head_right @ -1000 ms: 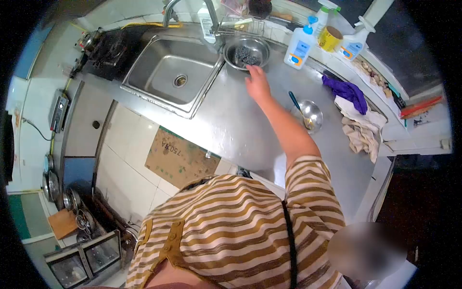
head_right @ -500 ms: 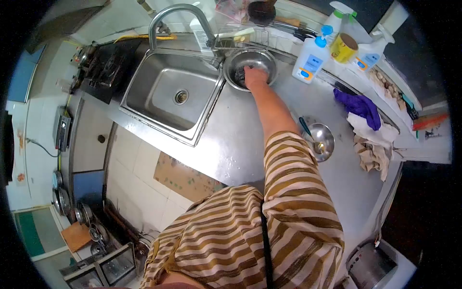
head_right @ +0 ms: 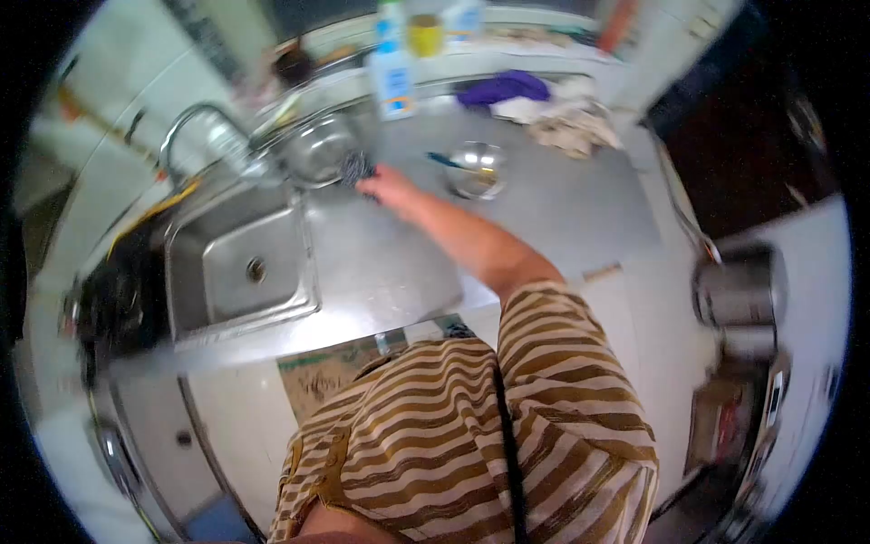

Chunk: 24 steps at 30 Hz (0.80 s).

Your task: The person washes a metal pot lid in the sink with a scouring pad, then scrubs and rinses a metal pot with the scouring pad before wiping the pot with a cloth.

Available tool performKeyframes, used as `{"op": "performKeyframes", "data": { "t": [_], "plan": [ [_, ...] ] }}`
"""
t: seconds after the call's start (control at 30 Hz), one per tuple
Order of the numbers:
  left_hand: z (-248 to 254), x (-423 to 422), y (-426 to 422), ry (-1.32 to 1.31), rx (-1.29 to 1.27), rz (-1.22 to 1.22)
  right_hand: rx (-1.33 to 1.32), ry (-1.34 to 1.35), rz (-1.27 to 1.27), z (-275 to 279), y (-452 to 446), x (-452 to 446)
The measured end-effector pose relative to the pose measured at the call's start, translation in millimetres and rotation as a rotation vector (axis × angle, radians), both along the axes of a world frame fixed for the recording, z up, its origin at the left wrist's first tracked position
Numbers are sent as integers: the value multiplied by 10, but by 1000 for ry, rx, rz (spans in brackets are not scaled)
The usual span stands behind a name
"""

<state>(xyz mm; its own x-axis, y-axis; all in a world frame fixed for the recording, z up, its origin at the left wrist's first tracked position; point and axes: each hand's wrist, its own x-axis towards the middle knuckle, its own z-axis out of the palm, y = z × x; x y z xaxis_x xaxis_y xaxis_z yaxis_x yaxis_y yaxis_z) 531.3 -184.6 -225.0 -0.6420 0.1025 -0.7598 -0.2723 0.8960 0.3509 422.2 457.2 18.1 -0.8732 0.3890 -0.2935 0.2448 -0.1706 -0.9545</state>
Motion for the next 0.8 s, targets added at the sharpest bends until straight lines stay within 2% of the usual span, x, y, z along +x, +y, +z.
{"op": "performKeyframes", "data": {
  "t": [0.07, 0.13, 0.27, 0.33, 0.43, 0.47, 0.67, 0.73, 0.8],
  "plan": [
    [-128, -510, 5, 12, -30, -160, -531, 96, -188, -65, -241, 665],
    [-179, -811, 53, 35, -68, -307, -812, 223, -272, -127, -324, 1414],
    [-399, -1221, 275, 210, -177, -1077, -917, 179, -585, -177, -608, 2811],
    [-464, -1239, 610, 282, -161, -1267, -830, 287, -727, -240, -743, 3538],
    [-464, -1130, 1218, 86, 160, -810, -704, 263, -1027, -439, -990, 4657],
    [-368, -1020, 1419, 45, 203, -780, -674, 292, -1128, -595, -1109, 5046],
    [1002, 77, 3107, 30, 340, -1052, -810, 348, -1647, -1304, -2101, 6916],
    [1246, 378, 3535, 69, 453, -1064, -799, 272, -1771, -1318, -2403, 7247],
    [1251, 577, 3882, 121, 656, -1067, -823, 297, -1813, -1546, -2665, 7648]
  ]
}}
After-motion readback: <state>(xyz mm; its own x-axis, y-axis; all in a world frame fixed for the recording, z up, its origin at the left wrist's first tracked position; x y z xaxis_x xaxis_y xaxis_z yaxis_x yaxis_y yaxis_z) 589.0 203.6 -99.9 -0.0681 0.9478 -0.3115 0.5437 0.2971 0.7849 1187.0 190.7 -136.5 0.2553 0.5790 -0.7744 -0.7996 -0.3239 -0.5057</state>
